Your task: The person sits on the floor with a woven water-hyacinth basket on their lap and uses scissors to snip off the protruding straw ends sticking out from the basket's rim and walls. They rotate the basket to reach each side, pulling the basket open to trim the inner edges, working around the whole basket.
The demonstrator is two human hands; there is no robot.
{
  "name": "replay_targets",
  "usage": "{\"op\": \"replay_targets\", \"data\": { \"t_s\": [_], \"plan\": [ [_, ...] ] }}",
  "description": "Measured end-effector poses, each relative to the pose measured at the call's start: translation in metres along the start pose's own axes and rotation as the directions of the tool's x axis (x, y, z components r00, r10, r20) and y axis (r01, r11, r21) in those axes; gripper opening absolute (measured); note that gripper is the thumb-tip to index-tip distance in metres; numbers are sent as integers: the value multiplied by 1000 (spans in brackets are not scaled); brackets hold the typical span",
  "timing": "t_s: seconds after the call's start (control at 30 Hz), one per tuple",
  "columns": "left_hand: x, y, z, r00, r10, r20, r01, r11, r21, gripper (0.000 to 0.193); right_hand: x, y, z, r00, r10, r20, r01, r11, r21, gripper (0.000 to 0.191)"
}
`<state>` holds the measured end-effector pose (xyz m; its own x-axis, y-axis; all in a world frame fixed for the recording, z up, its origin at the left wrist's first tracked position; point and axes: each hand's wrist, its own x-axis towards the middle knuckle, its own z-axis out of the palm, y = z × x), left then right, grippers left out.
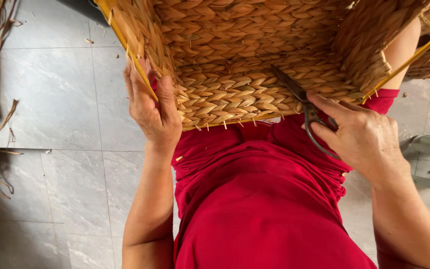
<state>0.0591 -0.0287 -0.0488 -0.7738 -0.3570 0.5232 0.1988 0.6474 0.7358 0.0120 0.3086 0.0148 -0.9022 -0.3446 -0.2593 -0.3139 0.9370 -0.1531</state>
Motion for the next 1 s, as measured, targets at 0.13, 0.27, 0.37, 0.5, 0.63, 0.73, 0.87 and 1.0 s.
{"op": "replay_targets", "data": {
  "t_s": [0.13, 0.27, 0.37, 0.5, 0.63, 0.73, 0.87, 1.0],
  "plan": [
    [-18, -17, 11, 996, -84, -25, 79, 985, -154, 43, -1, -5, -4, 997, 57, 59, -56, 998, -13, 60],
    [-22, -25, 12, 998, -65, 0, 64, 974, -218, 43, -5, -14, -10, 986, -135, -98, 154, 964, 216, 64],
    [-15, -19, 13, 999, -42, 13, 44, 976, -213, 46, -4, -31, -3, 986, -160, 40, 117, 847, 518, 72],
    [18, 9, -2, 963, 267, -27, -258, 950, 177, 51, -4, -52, 3, 975, -220, 29, 187, 882, 433, 62],
    [55, 64, -45, 856, 409, 316, -506, 790, 346, 35, -4, -58, -1, 967, -255, 22, 226, 890, 396, 61],
    [80, 82, -22, 526, 298, 796, -721, 653, 232, 14, -5, -62, 0, 974, -215, 77, 165, 896, 412, 60],
    [107, 59, 42, 101, -463, 881, -846, 425, 321, 25, -5, -63, 3, 978, -192, 76, 141, 890, 434, 61],
    [110, 36, 67, 43, -540, 841, -915, 317, 250, 34, -4, -62, -1, 980, -187, 62, 140, 884, 445, 60]
  ]
}}
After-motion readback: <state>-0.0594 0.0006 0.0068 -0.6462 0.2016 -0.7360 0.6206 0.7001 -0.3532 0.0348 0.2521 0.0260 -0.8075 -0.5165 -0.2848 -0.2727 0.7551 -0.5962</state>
